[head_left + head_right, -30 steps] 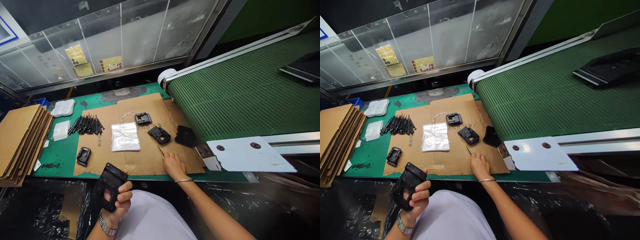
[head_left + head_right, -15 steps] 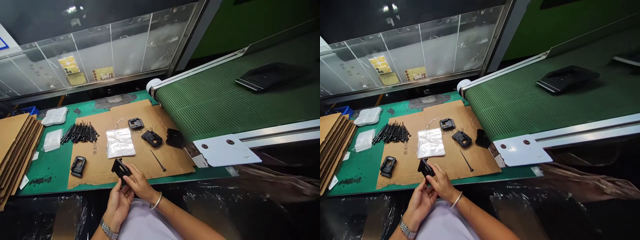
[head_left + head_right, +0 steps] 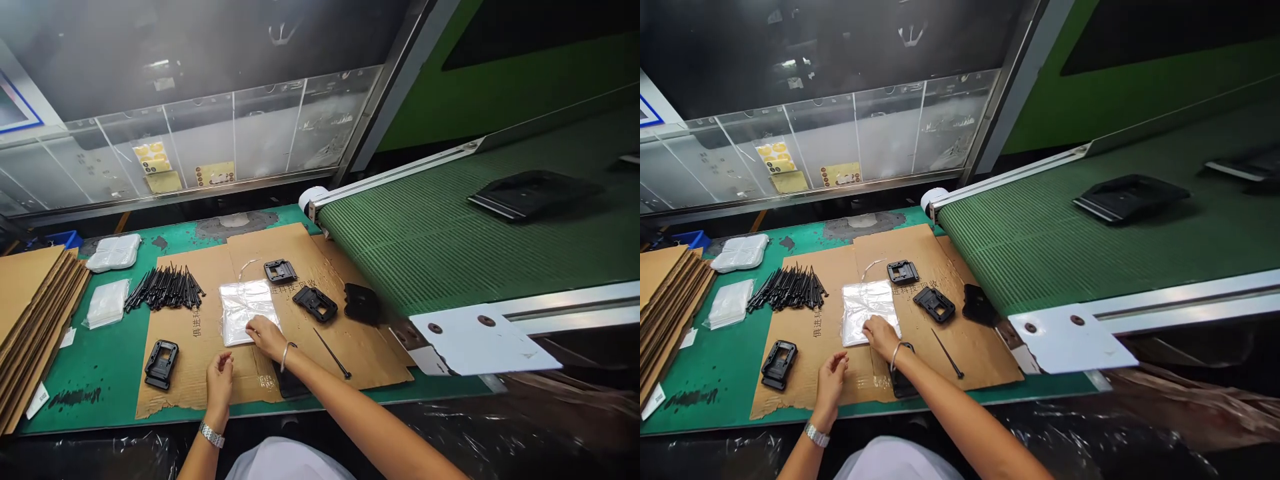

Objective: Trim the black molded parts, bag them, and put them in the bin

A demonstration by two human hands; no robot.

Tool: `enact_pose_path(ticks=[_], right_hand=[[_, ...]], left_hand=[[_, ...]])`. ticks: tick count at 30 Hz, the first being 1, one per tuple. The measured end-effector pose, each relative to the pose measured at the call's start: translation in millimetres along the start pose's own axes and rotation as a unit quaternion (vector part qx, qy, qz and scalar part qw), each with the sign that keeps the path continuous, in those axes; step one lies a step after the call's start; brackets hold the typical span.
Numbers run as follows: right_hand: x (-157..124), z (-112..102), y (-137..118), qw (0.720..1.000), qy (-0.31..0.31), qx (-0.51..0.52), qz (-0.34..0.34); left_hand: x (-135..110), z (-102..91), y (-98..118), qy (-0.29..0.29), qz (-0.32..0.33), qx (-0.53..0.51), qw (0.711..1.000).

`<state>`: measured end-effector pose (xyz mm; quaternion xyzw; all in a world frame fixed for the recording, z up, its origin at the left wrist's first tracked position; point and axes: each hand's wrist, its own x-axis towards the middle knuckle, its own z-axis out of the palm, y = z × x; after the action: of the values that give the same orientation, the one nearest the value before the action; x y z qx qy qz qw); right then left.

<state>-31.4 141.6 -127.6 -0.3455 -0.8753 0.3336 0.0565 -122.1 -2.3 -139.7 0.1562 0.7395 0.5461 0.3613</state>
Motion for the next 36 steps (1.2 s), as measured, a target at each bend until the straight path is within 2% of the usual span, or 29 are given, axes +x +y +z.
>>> enact_pose_path(ticks=[3, 6, 12, 18, 21, 23, 25, 30, 33, 36], right_hand=[[29, 17, -9, 0.999, -0.034, -0.030, -0.016], [43, 26, -8, 0.997, -0.048, -0.051, -0.011], [53, 27, 3, 0.997, -0.061, -0.038, 0.009], [64, 24, 14, 0.995, -0.087, 0.037, 0.029], [68, 22, 18, 0.990, -0.095, 0.090, 0.045], [69, 19, 19, 0.986, -0.087, 0.128, 0.063], [70, 17, 21, 0.980, -0.067, 0.167, 0.087], [71, 12, 22, 0.958, -0.021, 0.254, 0.133], [71, 9, 21, 0.947, 0.012, 0.290, 0.135], [72, 4, 16, 0.934, 0.064, 0.327, 0.126]], left_hand=[[26, 0.5, 1, -0.013, 0.059, 0.070, 0.996], [42, -0.9, 1, -0.026, 0.100, 0.143, 0.984], [51, -3.5, 3, -0.032, 0.166, 0.248, 0.954], [60, 5.3, 21, -0.039, 0.253, 0.299, 0.919], [67, 12.1, 24, -0.053, 0.306, 0.352, 0.883], [70, 13.1, 20, -0.082, 0.333, 0.394, 0.853], [71, 10.5, 15, -0.105, 0.341, 0.410, 0.839], [72, 5.4, 13, -0.143, 0.370, 0.385, 0.834], [80, 18.4, 21, -0.160, 0.377, 0.355, 0.841], [89, 37.5, 29, -0.148, 0.360, 0.364, 0.846]])
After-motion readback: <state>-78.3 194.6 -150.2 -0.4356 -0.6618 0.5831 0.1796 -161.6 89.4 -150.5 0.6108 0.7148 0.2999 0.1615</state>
